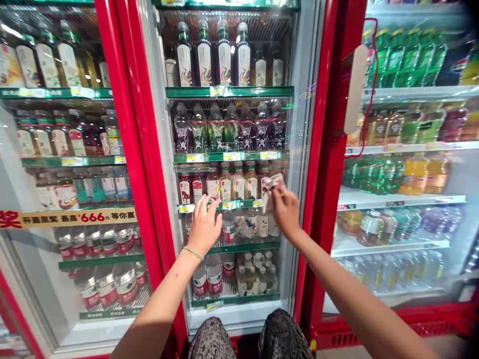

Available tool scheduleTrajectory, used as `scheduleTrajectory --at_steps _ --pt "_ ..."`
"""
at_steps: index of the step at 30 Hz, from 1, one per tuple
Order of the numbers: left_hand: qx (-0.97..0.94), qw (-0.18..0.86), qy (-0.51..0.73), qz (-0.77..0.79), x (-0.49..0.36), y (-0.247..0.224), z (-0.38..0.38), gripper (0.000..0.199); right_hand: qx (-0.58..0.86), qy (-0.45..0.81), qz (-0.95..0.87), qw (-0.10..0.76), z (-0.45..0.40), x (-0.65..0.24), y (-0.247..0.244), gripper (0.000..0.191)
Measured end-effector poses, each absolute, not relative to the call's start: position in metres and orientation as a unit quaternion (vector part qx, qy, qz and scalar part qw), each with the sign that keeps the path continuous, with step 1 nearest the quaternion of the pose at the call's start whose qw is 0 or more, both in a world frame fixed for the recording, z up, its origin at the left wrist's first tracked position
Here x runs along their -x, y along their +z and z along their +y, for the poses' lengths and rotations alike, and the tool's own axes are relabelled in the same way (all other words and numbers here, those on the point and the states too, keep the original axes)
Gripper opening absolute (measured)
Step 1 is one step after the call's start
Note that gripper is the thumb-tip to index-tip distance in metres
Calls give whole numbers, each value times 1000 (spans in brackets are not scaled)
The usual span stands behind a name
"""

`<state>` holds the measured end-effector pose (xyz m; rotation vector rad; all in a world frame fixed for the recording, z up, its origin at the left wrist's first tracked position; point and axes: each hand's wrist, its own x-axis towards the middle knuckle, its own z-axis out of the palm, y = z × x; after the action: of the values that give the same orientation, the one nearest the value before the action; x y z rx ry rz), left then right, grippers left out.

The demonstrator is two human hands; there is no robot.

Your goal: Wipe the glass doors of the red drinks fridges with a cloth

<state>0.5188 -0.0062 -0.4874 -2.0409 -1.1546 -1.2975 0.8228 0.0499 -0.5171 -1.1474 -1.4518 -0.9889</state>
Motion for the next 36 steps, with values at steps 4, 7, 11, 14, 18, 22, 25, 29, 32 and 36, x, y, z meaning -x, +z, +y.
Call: scheduleTrajectory --at_steps 4,7,11,14,18,22,25,29,32,36 --pt "746 304 -446 -390 -544 -490 14 41 374 -441 -709 405 64 -784 -549 55" --pt "725 372 -464 -349 -559 -461 41 41 312 -488 -720 383 88 -780 -499 54" --pt "691 435 -487 -309 -571 -413 69 44 339 -495 -643 476 111 -821 -408 54" --pt "679 447 -498 -302 -569 -398 77 50 422 -449 -532 581 116 -856 -410 60" --pt "686 416 -513 -305 -564 -405 87 62 446 -463 -519 564 102 -856 -490 60" --pt "705 386 -509 -309 -567 -418 101 70 387 -505 -659 402 89 -833 -498 54" --pt "704 395 -499 -315 -568 -423 106 72 449 -481 -662 360 89 -840 -442 60" --pt "698 403 -496 -322 -569 -424 104 71 575 -427 -566 408 95 -864 -420 74" --pt "700 394 -499 -326 -570 -425 102 68 608 -393 -529 444 92 -858 -469 77" --pt "701 381 -506 -327 -570 -426 101 65 506 -417 -677 334 84 -834 -492 73"
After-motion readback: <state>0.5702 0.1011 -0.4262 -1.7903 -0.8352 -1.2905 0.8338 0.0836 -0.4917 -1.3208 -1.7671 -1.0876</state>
